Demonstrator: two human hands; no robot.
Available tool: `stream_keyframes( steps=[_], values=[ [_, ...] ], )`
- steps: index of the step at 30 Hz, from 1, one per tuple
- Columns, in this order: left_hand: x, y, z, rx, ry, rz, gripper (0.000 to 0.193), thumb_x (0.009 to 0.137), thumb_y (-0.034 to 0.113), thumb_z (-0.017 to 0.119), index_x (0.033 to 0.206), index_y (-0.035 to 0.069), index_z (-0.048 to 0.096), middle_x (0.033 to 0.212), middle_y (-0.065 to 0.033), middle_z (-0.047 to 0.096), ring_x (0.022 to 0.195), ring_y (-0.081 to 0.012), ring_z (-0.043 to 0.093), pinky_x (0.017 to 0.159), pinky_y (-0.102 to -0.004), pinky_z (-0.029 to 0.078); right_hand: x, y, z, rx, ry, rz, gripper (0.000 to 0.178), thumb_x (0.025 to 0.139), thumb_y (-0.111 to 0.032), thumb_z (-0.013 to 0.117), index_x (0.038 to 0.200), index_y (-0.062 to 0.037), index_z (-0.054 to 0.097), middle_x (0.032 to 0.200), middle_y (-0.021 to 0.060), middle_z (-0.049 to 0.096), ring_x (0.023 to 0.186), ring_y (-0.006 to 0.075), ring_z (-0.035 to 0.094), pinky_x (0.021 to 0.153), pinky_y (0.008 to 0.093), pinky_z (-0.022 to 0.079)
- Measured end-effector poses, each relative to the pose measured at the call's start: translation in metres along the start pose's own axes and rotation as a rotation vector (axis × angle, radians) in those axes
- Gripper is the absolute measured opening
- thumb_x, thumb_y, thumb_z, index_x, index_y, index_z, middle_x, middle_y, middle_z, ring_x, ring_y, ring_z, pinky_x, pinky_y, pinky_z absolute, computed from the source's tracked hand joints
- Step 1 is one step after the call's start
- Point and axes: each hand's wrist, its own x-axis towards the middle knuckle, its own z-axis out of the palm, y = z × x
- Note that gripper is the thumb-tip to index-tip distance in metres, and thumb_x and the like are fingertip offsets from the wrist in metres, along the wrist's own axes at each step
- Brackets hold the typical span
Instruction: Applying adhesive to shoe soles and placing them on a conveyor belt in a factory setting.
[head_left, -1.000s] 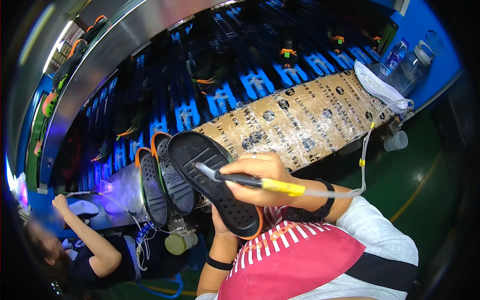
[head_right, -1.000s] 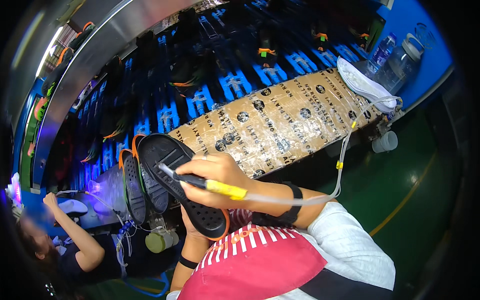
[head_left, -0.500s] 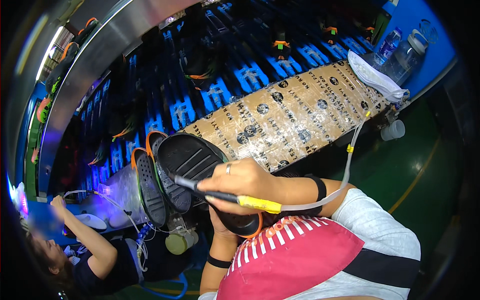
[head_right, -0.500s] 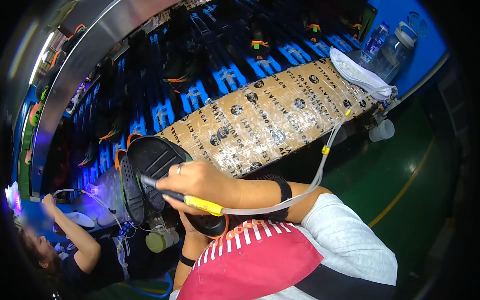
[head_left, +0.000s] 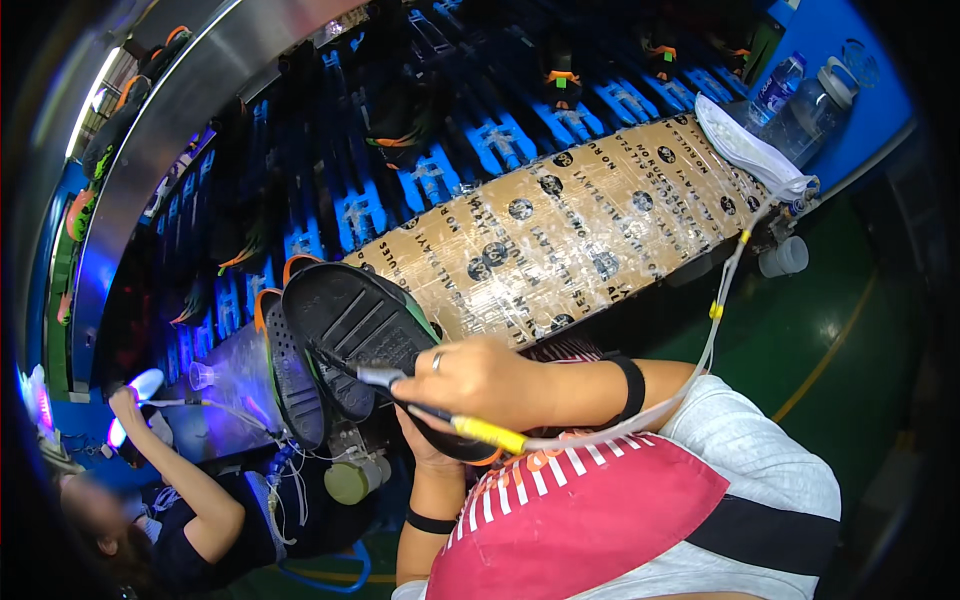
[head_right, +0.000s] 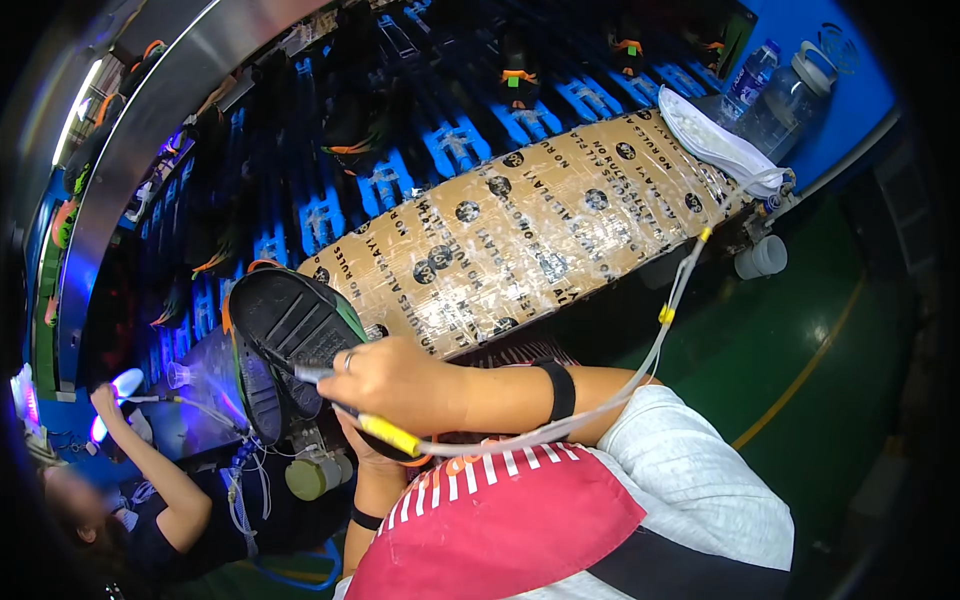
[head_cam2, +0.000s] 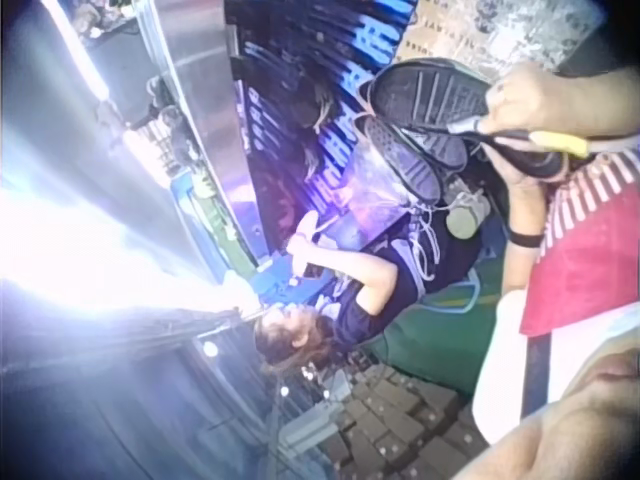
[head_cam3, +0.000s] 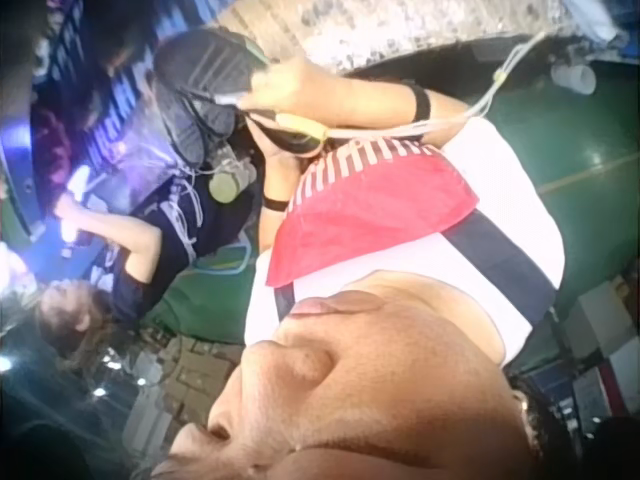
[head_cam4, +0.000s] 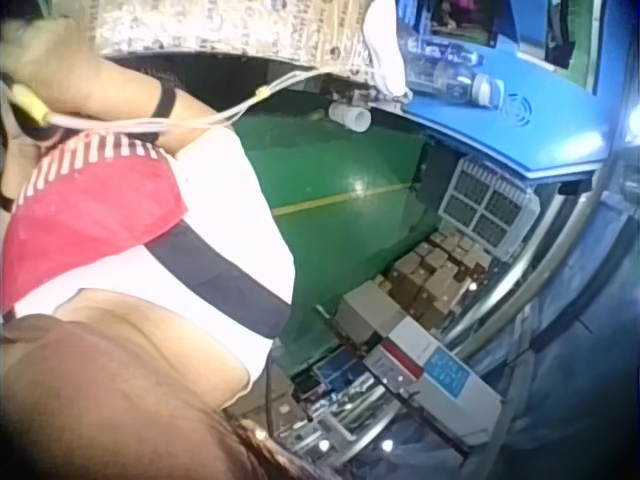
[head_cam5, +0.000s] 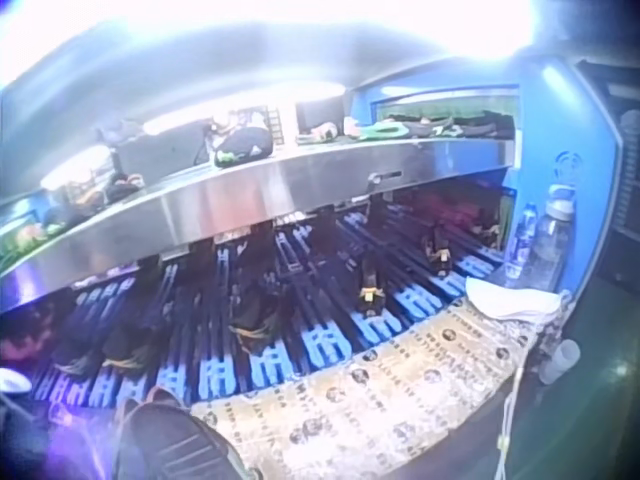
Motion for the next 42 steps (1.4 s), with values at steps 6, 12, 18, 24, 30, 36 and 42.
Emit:
stream_keyframes(
  steps=[6,12,18,24,30,36,42],
  values=[
    [0.002,0.009,-0.011,0.076,0.117,-0.065,0.071,0.076,0.063,0.053,0.12,0.007,0.048,0.118,-0.0129,0.053,0.106,-0.0275,0.054,0.093,-0.043,0.043,-0.006,0.002,0.0,0.179,-0.018,-0.058,0.016,0.07,-0.014,0.062,0.085,-0.0083,0.061,0.067,0.0067,0.053,0.06,0.0232,0.058,0.053,0.0325,0.047],
    [0.01,0.018,-0.017,0.155,-0.089,0.089,0.072,0.08,0.058,0.05,0.127,0.005,0.042,0.117,-0.0183,0.052,0.105,-0.0339,0.053,0.092,-0.0445,0.043,-0.013,-0.004,0.008,0.126,-0.062,0.012,0.019,0.071,-0.014,0.063,0.089,-0.0085,0.061,0.067,0.0075,0.052,0.063,0.0249,0.058,0.06,0.0366,0.047],
    [0.013,0.025,-0.009,0.001,-0.185,0.165,0.073,0.078,0.058,0.055,0.129,0.007,0.041,0.122,-0.0194,0.048,0.113,-0.0378,0.046,0.093,-0.0491,0.042,-0.02,-0.002,0.011,0.331,0.002,0.069,0.023,0.07,-0.017,0.066,0.091,-0.0107,0.063,0.067,0.0068,0.055,0.066,0.0247,0.06,0.058,0.0343,0.048],
    [0.019,0.033,-0.006,-0.094,-0.146,0.117,0.065,0.082,0.056,0.049,0.126,0.008,0.046,0.118,-0.0175,0.053,0.109,-0.0353,0.05,0.091,-0.0496,0.044,-0.021,0.0,0.017,0.219,-0.117,-0.08,0.031,0.068,-0.011,0.07,0.097,-0.0074,0.06,0.071,0.0057,0.052,0.059,0.0216,0.056,0.051,0.0317,0.047],
    [0.02,0.049,-0.008,-0.03,-0.232,0.24,0.066,0.08,0.052,0.057,0.128,0.008,0.044,0.128,-0.015,0.046,0.116,-0.0314,0.045,0.096,-0.0443,0.041,-0.023,0.001,0.007,0.5,-0.186,0.268,0.021,0.074,-0.017,0.065,0.091,-0.0042,0.065,0.079,0.0133,0.064,0.073,0.0295,0.063,0.068,0.0346,0.051],
    [0.02,0.06,-0.007,-0.011,-0.367,0.256,0.067,0.079,0.049,0.062,0.13,0.009,0.043,0.127,-0.0165,0.047,0.119,-0.0324,0.04,0.095,-0.0462,0.042,-0.018,0.002,0.004,0.771,-0.313,0.255,0.024,0.075,-0.014,0.068,0.097,-0.0038,0.065,0.083,0.0165,0.064,0.074,0.0301,0.062,0.067,0.0346,0.049],
    [0.014,0.072,-0.005,0.134,-0.332,0.268,0.069,0.078,0.051,0.061,0.13,0.009,0.042,0.125,-0.018,0.046,0.115,-0.0352,0.043,0.095,-0.0452,0.042,-0.021,0.004,0.004,0.623,-0.302,0.125,0.03,0.075,-0.009,0.071,0.104,-0.0069,0.065,0.073,0.0095,0.058,0.06,0.0239,0.057,0.055,0.0313,0.045]
  ],
)
